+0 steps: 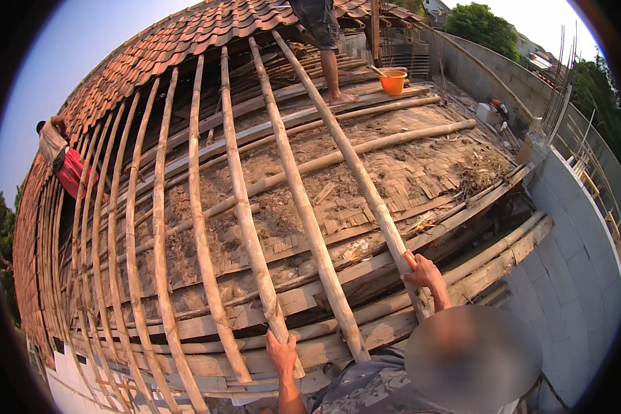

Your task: The person uses pliers to twist and secure wires on a roof framework while positioning bamboo beams among the wooden structural supports.

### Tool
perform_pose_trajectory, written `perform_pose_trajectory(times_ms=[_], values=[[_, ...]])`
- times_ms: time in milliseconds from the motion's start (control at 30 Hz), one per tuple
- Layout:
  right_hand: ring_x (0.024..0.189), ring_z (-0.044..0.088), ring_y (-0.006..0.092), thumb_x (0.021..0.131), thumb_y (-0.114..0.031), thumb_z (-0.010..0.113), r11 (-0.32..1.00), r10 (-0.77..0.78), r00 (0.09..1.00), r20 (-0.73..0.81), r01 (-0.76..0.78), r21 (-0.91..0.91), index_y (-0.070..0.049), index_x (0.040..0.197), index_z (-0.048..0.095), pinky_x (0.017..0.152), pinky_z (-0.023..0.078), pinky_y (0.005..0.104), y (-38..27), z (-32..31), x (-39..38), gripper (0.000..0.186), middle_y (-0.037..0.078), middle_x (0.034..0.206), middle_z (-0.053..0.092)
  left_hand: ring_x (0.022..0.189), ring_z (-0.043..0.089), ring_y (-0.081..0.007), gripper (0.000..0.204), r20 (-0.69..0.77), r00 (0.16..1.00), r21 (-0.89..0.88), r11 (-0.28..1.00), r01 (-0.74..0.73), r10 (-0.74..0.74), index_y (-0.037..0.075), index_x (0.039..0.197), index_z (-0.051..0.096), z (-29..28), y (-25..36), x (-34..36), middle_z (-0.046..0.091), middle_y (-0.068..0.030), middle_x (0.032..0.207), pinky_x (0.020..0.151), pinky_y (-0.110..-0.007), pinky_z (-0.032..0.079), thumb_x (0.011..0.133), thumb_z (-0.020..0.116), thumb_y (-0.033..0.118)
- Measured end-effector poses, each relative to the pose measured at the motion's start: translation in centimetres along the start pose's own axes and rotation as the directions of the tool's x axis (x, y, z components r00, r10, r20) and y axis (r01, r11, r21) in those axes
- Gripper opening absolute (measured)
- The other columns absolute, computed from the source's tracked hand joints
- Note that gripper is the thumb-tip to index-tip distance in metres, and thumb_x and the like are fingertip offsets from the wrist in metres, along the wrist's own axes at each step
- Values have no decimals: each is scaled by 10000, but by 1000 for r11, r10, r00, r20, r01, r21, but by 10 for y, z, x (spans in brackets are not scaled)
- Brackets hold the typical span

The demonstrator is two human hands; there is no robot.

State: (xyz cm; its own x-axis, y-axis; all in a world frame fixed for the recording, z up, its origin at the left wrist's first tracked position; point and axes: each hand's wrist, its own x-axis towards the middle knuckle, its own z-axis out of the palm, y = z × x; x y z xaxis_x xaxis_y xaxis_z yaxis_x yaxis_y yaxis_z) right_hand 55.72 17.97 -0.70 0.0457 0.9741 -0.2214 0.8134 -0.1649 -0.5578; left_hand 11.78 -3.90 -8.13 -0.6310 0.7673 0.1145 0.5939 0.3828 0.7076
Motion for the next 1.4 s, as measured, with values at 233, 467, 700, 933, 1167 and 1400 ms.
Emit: perform_pose_trajectory(times_ms=[233, 467, 700, 933, 1167, 1400], values=[[1027, 718, 383, 667, -389, 923, 999, 44, 999, -10, -43, 23, -53, 1106, 631, 856, 549, 471, -11, -8, -7, 625, 202, 1073, 738, 1270, 535, -498, 808, -4, 1000, 30, 999, -9, 10, -111, 1420, 480, -1, 1, -1, 560, -341, 1362, 1101, -505, 432, 775, 788, 266], [1038, 718, 387, 664, -383, 926, 999, 36, 999, 1, -36, 23, -49, 1116, 628, 866, 553, 472, -8, -7, -5, 635, 203, 1076, 738, 1258, 540, -499, 805, -3, 1000, 8, 1000, -20, 20, -107, 1420, 481, -1, 1, -1, 566, -340, 1348, 1092, -510, 435, 781, 788, 272], [1052, 716, 392, 668, -386, 924, 999, 42, 999, 7, -42, 1, -43, 1139, 623, 873, 555, 476, -9, -8, -5, 655, 213, 1087, 736, 1246, 546, -502, 796, -8, 1000, -3, 1000, -30, 30, -106, 1412, 487, 1, -2, 0, 568, -342, 1339, 1086, -512, 440, 785, 790, 278], [993, 677, 365, 677, -429, 939, 1000, 19, 1000, 6, -19, 15, -35, 1115, 594, 830, 517, 458, -2, -1, 0, 683, 178, 1060, 693, 1218, 555, -507, 775, -14, 999, -20, 998, -52, 52, -81, 1404, 498, -3, 0, -1, 581, -338, 1294, 1062, -519, 448, 781, 799, 267], [984, 675, 365, 680, -413, 937, 1000, 4, 1000, 6, -4, -3, -42, 1115, 586, 826, 516, 459, 3, 1, 5, 671, 177, 1049, 689, 1240, 550, -502, 790, 1, 999, -10, 999, -37, 37, -85, 1418, 493, -1, -1, 0, 573, -339, 1337, 1075, -512, 448, 782, 800, 269], [1042, 709, 411, 669, -387, 913, 999, 38, 999, 25, -38, 8, -39, 1118, 603, 868, 553, 483, -10, -8, -4, 647, 223, 1089, 728, 1280, 536, -497, 816, 8, 1000, 27, 1000, -12, 11, -99, 1433, 482, -1, -4, 1, 557, -346, 1374, 1106, -502, 435, 787, 794, 289]])
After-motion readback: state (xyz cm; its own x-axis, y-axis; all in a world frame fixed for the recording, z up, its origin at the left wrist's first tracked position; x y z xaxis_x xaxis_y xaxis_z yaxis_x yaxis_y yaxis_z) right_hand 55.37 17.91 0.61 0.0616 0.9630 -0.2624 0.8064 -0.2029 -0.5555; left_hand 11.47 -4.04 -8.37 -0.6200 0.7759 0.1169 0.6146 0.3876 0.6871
